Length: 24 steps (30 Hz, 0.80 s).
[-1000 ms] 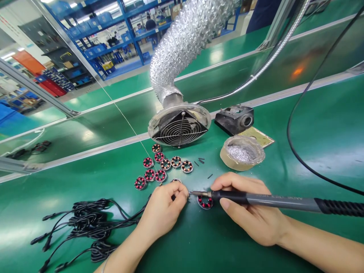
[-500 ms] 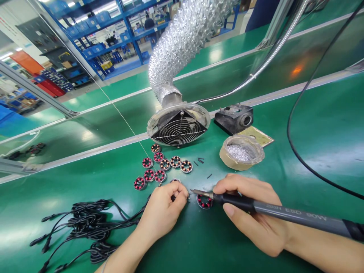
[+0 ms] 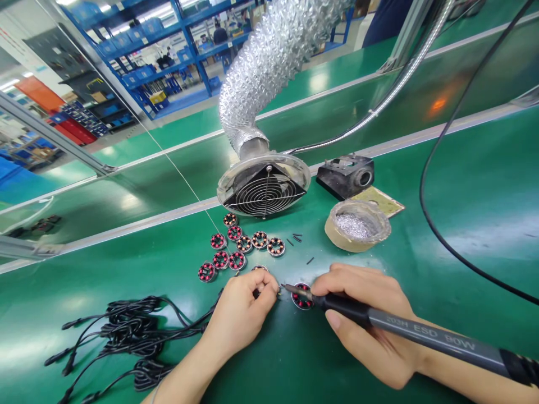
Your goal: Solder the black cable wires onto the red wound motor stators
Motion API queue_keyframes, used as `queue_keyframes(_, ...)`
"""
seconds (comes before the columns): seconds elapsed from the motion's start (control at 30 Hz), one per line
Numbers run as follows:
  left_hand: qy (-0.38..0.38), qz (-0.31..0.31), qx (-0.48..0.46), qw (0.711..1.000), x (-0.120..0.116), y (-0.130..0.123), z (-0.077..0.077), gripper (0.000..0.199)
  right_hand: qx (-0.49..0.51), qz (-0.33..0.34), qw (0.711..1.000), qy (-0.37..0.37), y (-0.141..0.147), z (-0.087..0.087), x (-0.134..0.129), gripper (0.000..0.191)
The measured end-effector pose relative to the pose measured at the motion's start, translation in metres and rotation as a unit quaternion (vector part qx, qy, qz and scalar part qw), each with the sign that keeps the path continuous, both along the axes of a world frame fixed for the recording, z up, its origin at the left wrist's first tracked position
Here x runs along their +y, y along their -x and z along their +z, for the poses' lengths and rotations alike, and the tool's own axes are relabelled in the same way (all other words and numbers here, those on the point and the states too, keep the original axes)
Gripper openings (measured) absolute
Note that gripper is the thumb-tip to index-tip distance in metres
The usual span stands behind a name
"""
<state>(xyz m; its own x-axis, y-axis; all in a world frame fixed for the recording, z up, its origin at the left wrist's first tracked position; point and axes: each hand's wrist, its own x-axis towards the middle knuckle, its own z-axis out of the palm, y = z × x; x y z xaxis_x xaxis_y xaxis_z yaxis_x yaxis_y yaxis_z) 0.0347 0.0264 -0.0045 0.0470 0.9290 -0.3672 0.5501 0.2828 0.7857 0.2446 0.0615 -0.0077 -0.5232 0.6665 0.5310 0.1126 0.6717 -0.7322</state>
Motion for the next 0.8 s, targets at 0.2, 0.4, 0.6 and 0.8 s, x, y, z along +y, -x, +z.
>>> queue_keyframes(0.2,-0.001,0.0,-0.004,1.0,0.0,0.0,0.0,0.021,0.005,-0.007,1.0,-0.006,-0.002,0.003,0.001,0.02)
queue_keyframes(0.4,-0.007,-0.006,-0.002,1.0,0.0,0.0,0.0,0.022,0.009,-0.004,1.0,-0.011,-0.001,0.002,0.002,0.02)
queue_keyframes(0.6,-0.012,-0.006,0.001,1.0,0.001,0.001,0.0,0.022,0.048,-0.022,0.998,-0.035,0.001,-0.006,0.004,0.02)
queue_keyframes(0.8,-0.009,-0.022,0.013,1.0,-0.004,-0.002,0.005,0.024,0.034,-0.034,0.998,-0.034,0.009,-0.012,0.006,0.033)
